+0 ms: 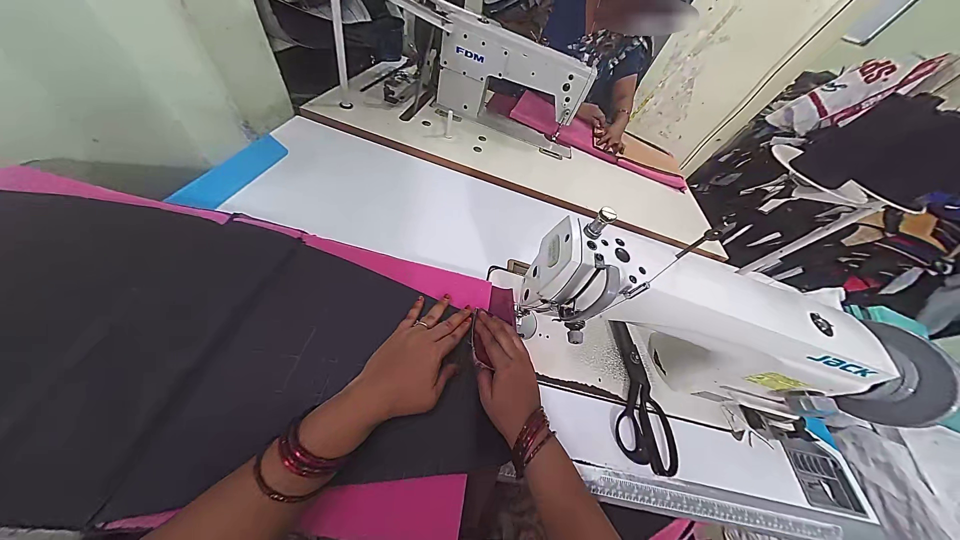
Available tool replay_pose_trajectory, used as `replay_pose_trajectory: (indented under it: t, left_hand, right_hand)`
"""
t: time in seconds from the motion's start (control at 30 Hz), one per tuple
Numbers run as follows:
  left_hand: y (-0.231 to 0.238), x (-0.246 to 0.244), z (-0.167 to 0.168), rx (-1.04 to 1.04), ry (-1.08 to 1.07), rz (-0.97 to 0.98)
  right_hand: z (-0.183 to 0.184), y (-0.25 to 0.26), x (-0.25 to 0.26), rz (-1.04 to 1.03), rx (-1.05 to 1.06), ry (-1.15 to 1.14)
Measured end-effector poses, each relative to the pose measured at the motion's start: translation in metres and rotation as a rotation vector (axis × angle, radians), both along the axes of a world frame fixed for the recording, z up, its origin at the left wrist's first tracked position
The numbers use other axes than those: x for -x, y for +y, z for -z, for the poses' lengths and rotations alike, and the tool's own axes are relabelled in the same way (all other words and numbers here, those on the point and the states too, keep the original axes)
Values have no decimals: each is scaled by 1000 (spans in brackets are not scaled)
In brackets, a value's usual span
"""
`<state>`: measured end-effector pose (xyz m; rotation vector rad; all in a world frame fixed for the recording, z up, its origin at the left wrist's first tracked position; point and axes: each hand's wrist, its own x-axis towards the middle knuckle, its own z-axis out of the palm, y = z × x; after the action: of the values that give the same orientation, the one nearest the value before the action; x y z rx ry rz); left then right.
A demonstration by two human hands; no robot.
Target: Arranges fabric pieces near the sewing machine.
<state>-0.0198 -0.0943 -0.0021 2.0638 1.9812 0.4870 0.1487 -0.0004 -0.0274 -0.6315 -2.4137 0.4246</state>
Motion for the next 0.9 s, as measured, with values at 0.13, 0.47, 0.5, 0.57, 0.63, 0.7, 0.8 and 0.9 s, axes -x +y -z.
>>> replay_pose_trajectory:
  t: [0.13,0.47,0.5,0.57,0.63,0.7,0.8,0.9]
  left_hand:
    - [-1,-1,-4,84,-12,0]
    - [1,0,-8,85,-5,-2]
    - [1,-1,-7,98,-3,-5]
    - [-1,-2,-5,131,2,-6]
    - [0,-2,-7,122,11,2]
    - [2,1,-8,84,25,5]
    - [-4,-1,8,-7,34,11]
    - [-1,1,19,-235,90,16]
  right_hand:
    - [-1,-12,-11,-36,-11,-87]
    - [13,-103,-79,-101,-167,-53]
    - [14,-111,-84,-102,-177,-68]
    - [19,-124,-95,-123,-205,-106]
    - [16,-127,-102,-167,-182,-108]
    - [3,-118,-106,-232,-21,-39]
    - [-19,-92,-135,-116,460,254]
    - [-44,-39,-174,373,687,627]
